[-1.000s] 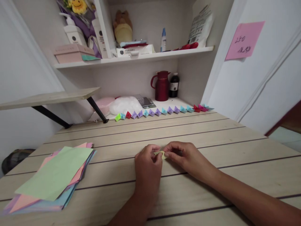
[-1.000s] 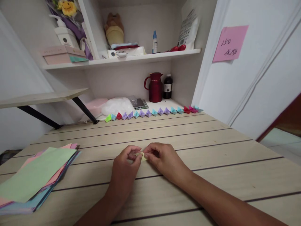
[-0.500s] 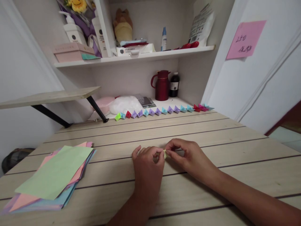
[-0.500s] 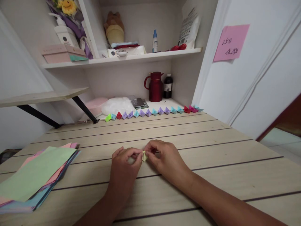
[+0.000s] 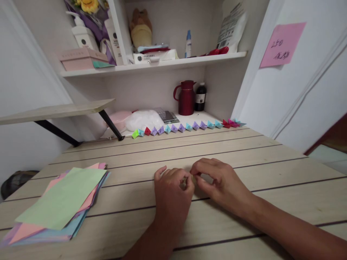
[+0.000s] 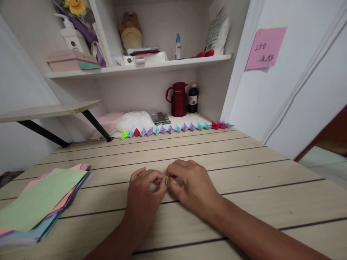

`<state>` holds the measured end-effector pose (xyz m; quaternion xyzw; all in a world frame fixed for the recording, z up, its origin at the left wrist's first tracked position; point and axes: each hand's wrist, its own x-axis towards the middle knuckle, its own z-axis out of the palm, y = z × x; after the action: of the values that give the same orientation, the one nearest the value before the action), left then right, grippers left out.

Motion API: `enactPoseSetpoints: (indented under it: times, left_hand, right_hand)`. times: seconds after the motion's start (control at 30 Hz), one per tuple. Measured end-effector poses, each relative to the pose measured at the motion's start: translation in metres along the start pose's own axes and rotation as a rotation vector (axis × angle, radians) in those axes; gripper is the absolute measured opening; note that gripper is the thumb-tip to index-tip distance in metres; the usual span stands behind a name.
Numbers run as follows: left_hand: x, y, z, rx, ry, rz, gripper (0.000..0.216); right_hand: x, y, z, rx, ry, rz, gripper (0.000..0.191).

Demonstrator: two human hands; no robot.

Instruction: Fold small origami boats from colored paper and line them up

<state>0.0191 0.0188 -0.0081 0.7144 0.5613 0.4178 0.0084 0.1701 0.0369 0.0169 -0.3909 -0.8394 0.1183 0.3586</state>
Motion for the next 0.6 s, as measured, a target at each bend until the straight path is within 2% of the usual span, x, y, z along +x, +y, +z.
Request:
enactPoseSetpoints:
  times: [0.17, 0.33, 0.5, 0.6]
  left_hand:
    - [0.003, -0.002, 0.003, -0.072, 0.013, -0.097, 0.016]
    - [0.005, -0.010, 0.003, -0.171, 0.034, -0.231, 0.013]
    - [0.004, -0.005, 0.000, -0.136, -0.005, -0.150, 0.014]
    - [0.003, -0.001, -0.001, -0.060, 0.002, -0.096, 0.016]
  right_hand:
    - [0.000, 0.000, -0.003, 0.046, 0.032, 0.050, 0.018]
    - [0.003, 0.003, -0.002, 0.157, 0.053, 0.176, 0.009]
    - [0.003, 0.008, 0.005, 0.230, 0.021, 0.155, 0.017]
    - [0.002, 0.008, 0.005, 0.198, 0.021, 0.126, 0.011]
